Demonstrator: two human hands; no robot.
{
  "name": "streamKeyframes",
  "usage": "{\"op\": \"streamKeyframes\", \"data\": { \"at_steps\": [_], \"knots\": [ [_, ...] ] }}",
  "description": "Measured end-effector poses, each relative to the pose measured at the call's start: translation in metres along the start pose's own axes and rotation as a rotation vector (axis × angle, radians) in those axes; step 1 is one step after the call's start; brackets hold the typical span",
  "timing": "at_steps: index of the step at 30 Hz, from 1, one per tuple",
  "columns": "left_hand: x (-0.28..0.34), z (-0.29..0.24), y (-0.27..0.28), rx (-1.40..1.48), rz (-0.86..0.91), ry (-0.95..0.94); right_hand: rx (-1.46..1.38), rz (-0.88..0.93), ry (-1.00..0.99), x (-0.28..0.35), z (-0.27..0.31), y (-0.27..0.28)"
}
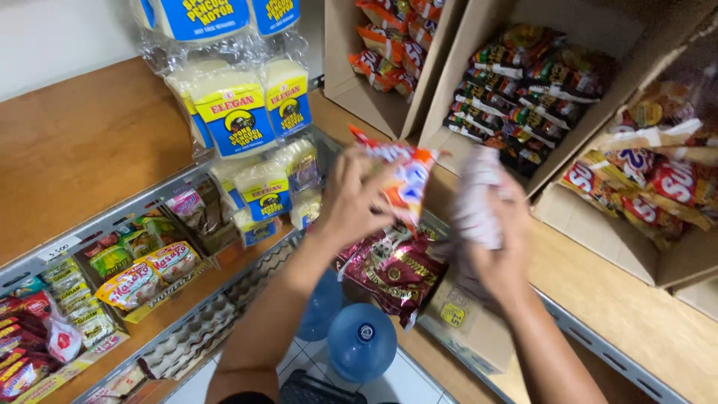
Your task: Organizing snack products and cleaning shelves in a store backroom.
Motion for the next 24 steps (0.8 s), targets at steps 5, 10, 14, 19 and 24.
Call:
{"op": "streamKeyframes", "data": {
  "at_steps": [5, 10, 14, 19, 24],
  "knots": [
    [0.036, -0.054, 0.012, 0.321, -0.210, 0.155, -0.028, 0.064, 0.242, 0.007, 0.083, -0.023],
    [0.151, 0.019, -0.033, 1.035, -0.402, 0.672, -0.366, 0.073, 0.005, 0.051, 0.019, -0.046],
    [0.204, 0.016, -0.095, 1.884, -0.518, 0.932, -0.790, 0.233, -0.574, 0.046, -0.029, -0.075],
    [0.136, -0.036, -0.050, 1.492, -0.765, 0.829, -0.982, 0.755, -0.598, 0.063, 0.000, -0.085],
    [0.113, -0.068, -0.014, 0.585, -0.660, 0.504, -0.881, 0.556, -0.657, 0.043, 0.021, -0.059]
  ]
}}
Point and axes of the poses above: each hand's wrist, its own x-axis away from the middle knuckle, its own y-axis out of the back of the hand, z = x × y, the point moved 5 cm from there along -x, towards the middle knuckle, and after that the axes turned 12 degrees about x, right-handed, at the moved point
